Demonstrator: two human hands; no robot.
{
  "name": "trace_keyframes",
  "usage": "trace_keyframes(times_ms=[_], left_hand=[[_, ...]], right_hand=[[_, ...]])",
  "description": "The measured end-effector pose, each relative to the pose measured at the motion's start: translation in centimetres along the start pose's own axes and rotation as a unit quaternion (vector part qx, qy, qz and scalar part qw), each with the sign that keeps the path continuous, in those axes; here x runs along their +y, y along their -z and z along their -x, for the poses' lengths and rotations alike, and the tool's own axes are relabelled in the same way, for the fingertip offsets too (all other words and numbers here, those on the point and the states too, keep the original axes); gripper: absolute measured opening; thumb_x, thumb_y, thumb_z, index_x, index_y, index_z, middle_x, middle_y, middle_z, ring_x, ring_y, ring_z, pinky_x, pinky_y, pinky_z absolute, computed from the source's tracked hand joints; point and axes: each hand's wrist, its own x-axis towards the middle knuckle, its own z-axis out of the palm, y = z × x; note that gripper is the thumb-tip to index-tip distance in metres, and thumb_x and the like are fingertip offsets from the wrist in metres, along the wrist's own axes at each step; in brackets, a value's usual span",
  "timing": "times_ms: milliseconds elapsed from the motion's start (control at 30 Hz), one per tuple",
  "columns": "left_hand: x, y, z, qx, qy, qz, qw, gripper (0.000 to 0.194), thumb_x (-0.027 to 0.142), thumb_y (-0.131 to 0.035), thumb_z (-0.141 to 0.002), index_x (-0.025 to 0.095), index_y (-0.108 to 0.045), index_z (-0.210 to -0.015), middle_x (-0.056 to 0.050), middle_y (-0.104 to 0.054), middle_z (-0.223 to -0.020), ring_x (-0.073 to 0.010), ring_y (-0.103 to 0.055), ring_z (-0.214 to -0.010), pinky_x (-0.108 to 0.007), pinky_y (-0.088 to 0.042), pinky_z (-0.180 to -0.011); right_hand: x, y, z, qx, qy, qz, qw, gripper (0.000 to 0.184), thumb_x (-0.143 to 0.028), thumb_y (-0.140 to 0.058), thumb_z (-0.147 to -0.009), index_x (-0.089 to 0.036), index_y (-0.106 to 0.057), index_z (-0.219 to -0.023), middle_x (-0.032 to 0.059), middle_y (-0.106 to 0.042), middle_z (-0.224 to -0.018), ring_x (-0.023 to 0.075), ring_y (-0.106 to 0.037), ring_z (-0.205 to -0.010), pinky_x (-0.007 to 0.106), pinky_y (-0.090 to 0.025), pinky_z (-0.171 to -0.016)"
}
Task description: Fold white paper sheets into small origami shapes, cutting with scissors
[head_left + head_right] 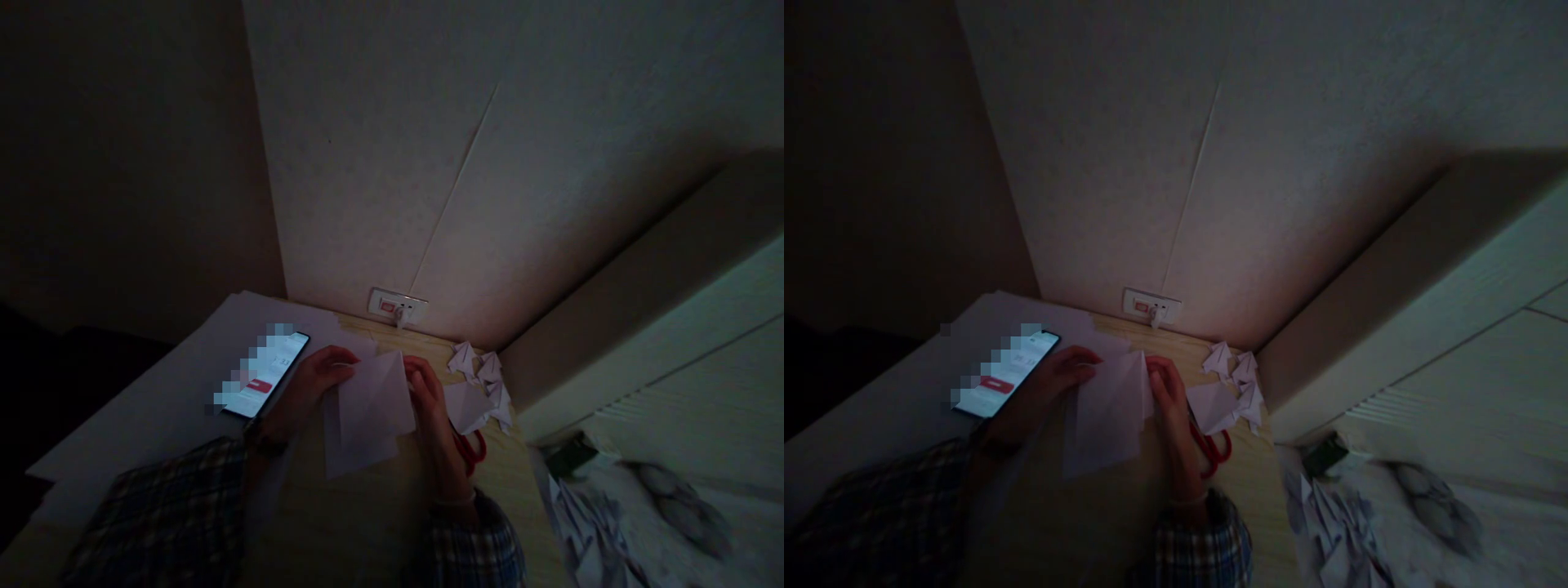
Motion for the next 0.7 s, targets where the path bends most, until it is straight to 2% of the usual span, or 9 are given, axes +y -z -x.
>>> trace_keyframes(times_ms=[133, 233, 333, 433, 600, 700], left_hand=[[-0.2, -0.2, 0.0, 0.004, 0.0, 0.006, 1.0, 0.025, 0.029, -0.073, -0.063, 0.019, -0.066, -0.084, -0.003, -0.07, -0.092, -0.0226, -0.065, -0.091, -0.032, -0.049, -0.081], [-1.1, 0.0, -0.6, -0.023, -0.024, 0.026, 0.999, 0.029, 0.027, -0.074, -0.06, 0.019, -0.066, -0.087, -0.003, -0.069, -0.092, -0.0223, -0.063, -0.094, -0.032, -0.048, -0.084], [-1.6, 0.3, -1.0, -0.068, -0.015, 0.012, 0.998, 0.032, 0.025, -0.075, -0.057, 0.019, -0.068, -0.087, -0.003, -0.069, -0.086, -0.0226, -0.064, -0.088, -0.032, -0.048, -0.077], [-1.0, 0.4, -0.6, -0.121, 0.011, -0.012, 0.993, 0.036, 0.026, -0.074, -0.061, 0.018, -0.07, -0.095, -0.004, -0.072, -0.088, -0.0236, -0.065, -0.088, -0.031, -0.048, -0.075], [0.6, 0.0, 0.5, -0.131, 0.018, -0.034, 0.991, 0.022, 0.034, -0.071, -0.067, 0.019, -0.074, -0.084, -0.005, -0.075, -0.088, -0.0241, -0.065, -0.084, -0.031, -0.049, -0.073], [0.8, -0.2, 0.6, -0.132, 0.009, -0.029, 0.991, 0.024, 0.036, -0.069, -0.069, 0.02, -0.075, -0.086, -0.004, -0.076, -0.091, -0.0243, -0.066, -0.083, -0.031, -0.049, -0.072]], right_hand=[[0.1, 0.0, -0.5, 0.007, -0.004, 0.001, 1.0, 0.017, -0.033, -0.065, -0.078, -0.022, -0.062, -0.091, 0.0045, -0.066, -0.091, 0.022, -0.062, -0.084, 0.035, -0.049, -0.079], [0.5, 0.0, -0.8, 0.028, -0.007, -0.005, 1.0, 0.018, -0.031, -0.07, -0.073, -0.023, -0.06, -0.086, 0.0004, -0.065, -0.083, 0.018, -0.061, -0.076, 0.03, -0.049, -0.07], [0.7, -0.1, -0.9, 0.043, -0.024, -0.026, 0.998, 0.019, -0.028, -0.073, -0.068, -0.023, -0.06, -0.081, -0.0026, -0.062, -0.074, 0.0145, -0.058, -0.066, 0.025, -0.046, -0.061], [0.5, -0.3, -0.8, 0.03, -0.034, -0.037, 0.998, 0.017, -0.024, -0.073, -0.065, -0.022, -0.06, -0.077, -0.0028, -0.063, -0.071, 0.0142, -0.058, -0.065, 0.025, -0.046, -0.061], [-0.1, -0.9, -0.2, 0.013, -0.035, -0.042, 0.998, 0.017, -0.019, -0.071, -0.061, -0.023, -0.061, -0.075, -0.0041, -0.063, -0.071, 0.0149, -0.057, -0.065, 0.024, -0.046, -0.061], [-0.6, -1.2, 0.4, -0.016, -0.039, -0.032, 0.999, 0.016, -0.018, -0.068, -0.064, -0.023, -0.063, -0.078, -0.0034, -0.065, -0.075, 0.016, -0.057, -0.069, 0.025, -0.046, -0.064]])
